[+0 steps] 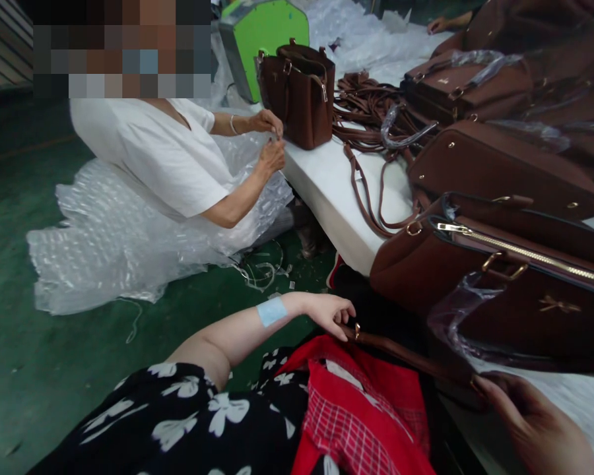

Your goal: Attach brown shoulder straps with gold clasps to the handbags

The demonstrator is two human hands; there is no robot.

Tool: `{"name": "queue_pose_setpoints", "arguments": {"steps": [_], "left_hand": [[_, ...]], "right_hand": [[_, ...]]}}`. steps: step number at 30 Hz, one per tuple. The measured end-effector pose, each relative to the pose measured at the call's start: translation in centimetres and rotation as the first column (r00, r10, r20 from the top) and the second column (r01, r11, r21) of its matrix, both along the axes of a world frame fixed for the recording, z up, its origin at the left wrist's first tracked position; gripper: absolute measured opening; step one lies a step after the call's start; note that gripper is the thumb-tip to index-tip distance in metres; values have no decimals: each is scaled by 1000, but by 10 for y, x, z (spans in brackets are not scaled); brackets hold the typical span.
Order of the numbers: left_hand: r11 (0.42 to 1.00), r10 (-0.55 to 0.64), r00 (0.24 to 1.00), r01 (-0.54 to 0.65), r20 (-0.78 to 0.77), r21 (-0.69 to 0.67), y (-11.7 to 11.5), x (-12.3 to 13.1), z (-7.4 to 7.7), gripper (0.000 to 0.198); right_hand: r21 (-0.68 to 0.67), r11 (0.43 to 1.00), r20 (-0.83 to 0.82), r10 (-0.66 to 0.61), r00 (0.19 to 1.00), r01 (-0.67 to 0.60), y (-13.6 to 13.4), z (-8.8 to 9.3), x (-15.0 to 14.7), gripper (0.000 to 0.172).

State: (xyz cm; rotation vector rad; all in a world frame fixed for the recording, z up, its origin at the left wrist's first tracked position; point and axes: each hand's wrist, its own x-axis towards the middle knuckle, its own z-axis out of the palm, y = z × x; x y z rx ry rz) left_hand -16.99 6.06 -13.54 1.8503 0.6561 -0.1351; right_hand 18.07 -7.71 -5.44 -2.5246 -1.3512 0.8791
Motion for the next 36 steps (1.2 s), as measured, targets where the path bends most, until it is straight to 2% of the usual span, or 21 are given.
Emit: {"name": "queue_pose_setpoints", "arguments": {"steps": [2, 6, 9, 11, 14, 17, 19, 22, 24, 26, 28, 30, 32, 33, 34, 36], "left_hand": [[1000, -5, 1000, 5, -24, 29, -8, 8, -3, 55], [959, 62, 984, -13, -165, 282, -34, 25, -13, 64], [930, 89, 981, -21, -171, 366, -48, 27, -24, 57], [936, 88, 988, -38, -128, 349, -51, 23, -29, 45], [966, 118, 992, -104, -44, 237, -48, 16, -28, 33], [985, 109, 994, -105, -16, 137, -48, 14, -24, 35], [987, 86, 996, -80, -32, 142, -50, 16, -23, 39], [985, 77, 997, -71, -30, 155, -49, 18, -26, 33], [995, 73, 997, -73, 10, 64, -43, 15, -30, 31], [992, 81, 996, -78, 29, -103, -35, 10, -34, 30], [969, 86, 996, -86, -11, -232, -28, 3, -38, 34], [969, 76, 994, -93, -83, -230, -23, -2, -41, 36], [985, 71, 988, -92, -139, -148, -22, -5, -42, 29], [991, 73, 985, -90, -158, -104, -22, -5, -42, 23], [994, 75, 982, -87, -172, -66, -22, -4, -41, 17], [997, 81, 977, -80, -197, 13, -24, -2, -38, 12]], "right_hand": [[5, 1000, 9, -6, 1000, 6, 1, -1, -3, 60], [43, 999, 56, -9, 998, 7, 3, -2, -5, 58], [52, 999, 43, 1, 999, -3, 1, -4, 0, 55], [66, 998, -6, 17, 1000, -17, -1, -8, 3, 55], [136, 990, -74, -28, 997, 38, -5, -15, 4, 55], [190, 972, -265, -85, 960, 138, -4, -21, 0, 50], [203, 958, -444, -95, 891, 203, -4, -25, -2, 45], [203, 908, -670, -144, 728, 366, -5, -36, -1, 38], [145, 853, -781, -211, 587, 500, -9, -48, 0, 36], [63, 818, -854, -252, 455, 572, -13, -62, 1, 33], [4, 813, -897, -255, 362, 583, -18, -77, 0, 29], [-19, 812, -917, -247, 313, 583, -21, -90, -2, 26], [-5, 816, -910, -243, 336, 578, -24, -95, -4, 27], [29, 840, -888, -227, 399, 542, -24, -95, -5, 28], [79, 882, -843, -189, 503, 465, -23, -92, -6, 30], [190, 966, -648, -13, 762, 178, -19, -82, -8, 35]]}}
